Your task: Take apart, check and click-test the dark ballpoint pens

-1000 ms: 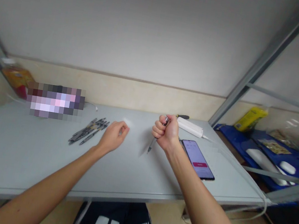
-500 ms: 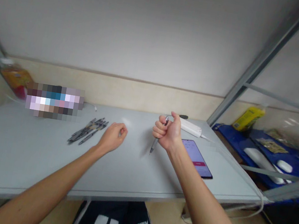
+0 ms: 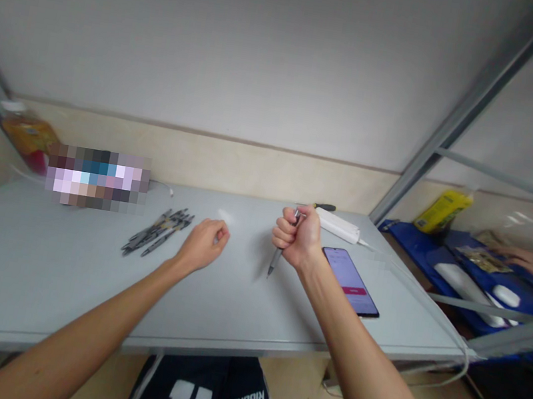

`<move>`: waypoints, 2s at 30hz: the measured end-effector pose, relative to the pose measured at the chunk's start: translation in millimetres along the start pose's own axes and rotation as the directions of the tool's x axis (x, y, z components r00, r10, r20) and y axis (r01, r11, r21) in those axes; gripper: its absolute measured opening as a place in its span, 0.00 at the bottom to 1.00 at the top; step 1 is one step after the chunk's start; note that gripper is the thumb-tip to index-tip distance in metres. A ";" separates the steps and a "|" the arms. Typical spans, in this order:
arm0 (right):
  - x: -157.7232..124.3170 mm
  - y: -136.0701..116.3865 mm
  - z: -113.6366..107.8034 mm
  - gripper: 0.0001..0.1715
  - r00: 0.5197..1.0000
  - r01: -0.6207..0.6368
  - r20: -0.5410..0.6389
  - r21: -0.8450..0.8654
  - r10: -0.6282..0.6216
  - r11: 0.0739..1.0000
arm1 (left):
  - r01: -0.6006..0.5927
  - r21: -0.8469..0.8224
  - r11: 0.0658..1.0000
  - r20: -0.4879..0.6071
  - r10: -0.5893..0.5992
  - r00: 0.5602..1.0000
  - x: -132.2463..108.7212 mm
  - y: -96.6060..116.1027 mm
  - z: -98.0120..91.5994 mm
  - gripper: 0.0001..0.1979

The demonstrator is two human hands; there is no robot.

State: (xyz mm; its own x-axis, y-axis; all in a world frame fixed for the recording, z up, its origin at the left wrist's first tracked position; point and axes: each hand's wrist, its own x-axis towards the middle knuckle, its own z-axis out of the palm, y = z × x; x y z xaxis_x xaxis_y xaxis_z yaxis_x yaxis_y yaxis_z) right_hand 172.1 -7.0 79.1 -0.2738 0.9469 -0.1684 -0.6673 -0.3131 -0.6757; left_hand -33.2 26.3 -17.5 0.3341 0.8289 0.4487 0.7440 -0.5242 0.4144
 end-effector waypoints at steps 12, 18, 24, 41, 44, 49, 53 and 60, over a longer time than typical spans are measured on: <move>-2.1 -2.5 2.4 0.23 1.000 -0.001 -0.026 -0.052 0.000 0.999 | 0.001 0.006 1.000 0.022 -0.002 1.000 -1.0 -1.4 1.5 0.07; -2.7 -1.1 2.9 0.23 0.999 -0.018 -0.045 -0.062 0.015 0.998 | -0.005 0.000 1.000 0.026 0.005 1.000 -0.8 0.0 0.5 0.08; -1.7 0.3 4.2 0.22 0.999 -0.012 -0.052 -0.071 0.008 0.997 | -0.005 0.012 1.000 0.032 0.005 0.999 -1.0 0.6 0.5 0.07; -1.2 2.4 4.1 0.19 0.998 -0.041 -0.057 -0.094 0.036 0.995 | -0.002 0.015 1.000 0.048 0.001 0.999 -1.8 1.6 -0.1 0.07; -1.4 3.2 4.7 0.21 0.998 -0.039 -0.047 -0.092 0.035 0.995 | -0.005 0.016 1.000 0.053 0.004 0.999 -2.0 1.4 0.1 0.07; -0.3 3.9 3.3 0.20 0.997 -0.027 -0.071 -0.109 0.020 0.994 | -0.004 0.012 1.000 0.059 0.003 0.998 -2.3 2.4 -0.6 0.07; 1.0 4.1 0.9 0.21 0.998 -0.043 -0.053 -0.172 0.034 0.984 | -0.002 0.013 1.000 0.060 0.001 0.998 -2.5 2.6 -0.9 0.07; 12.2 20.8 -14.0 0.04 0.954 0.080 -0.165 -0.660 -0.249 0.747 | 0.008 -0.005 1.000 0.061 -0.008 0.998 -2.2 2.2 -0.8 0.06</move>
State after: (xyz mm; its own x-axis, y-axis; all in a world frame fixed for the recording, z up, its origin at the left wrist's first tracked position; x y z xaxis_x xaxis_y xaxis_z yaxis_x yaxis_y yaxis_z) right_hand 164.6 -0.9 53.0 0.0192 0.9936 -0.1111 -0.0633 -0.1097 -0.9919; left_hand -32.7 23.2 -16.9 0.3632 0.8434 0.3960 0.7436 -0.5184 0.4222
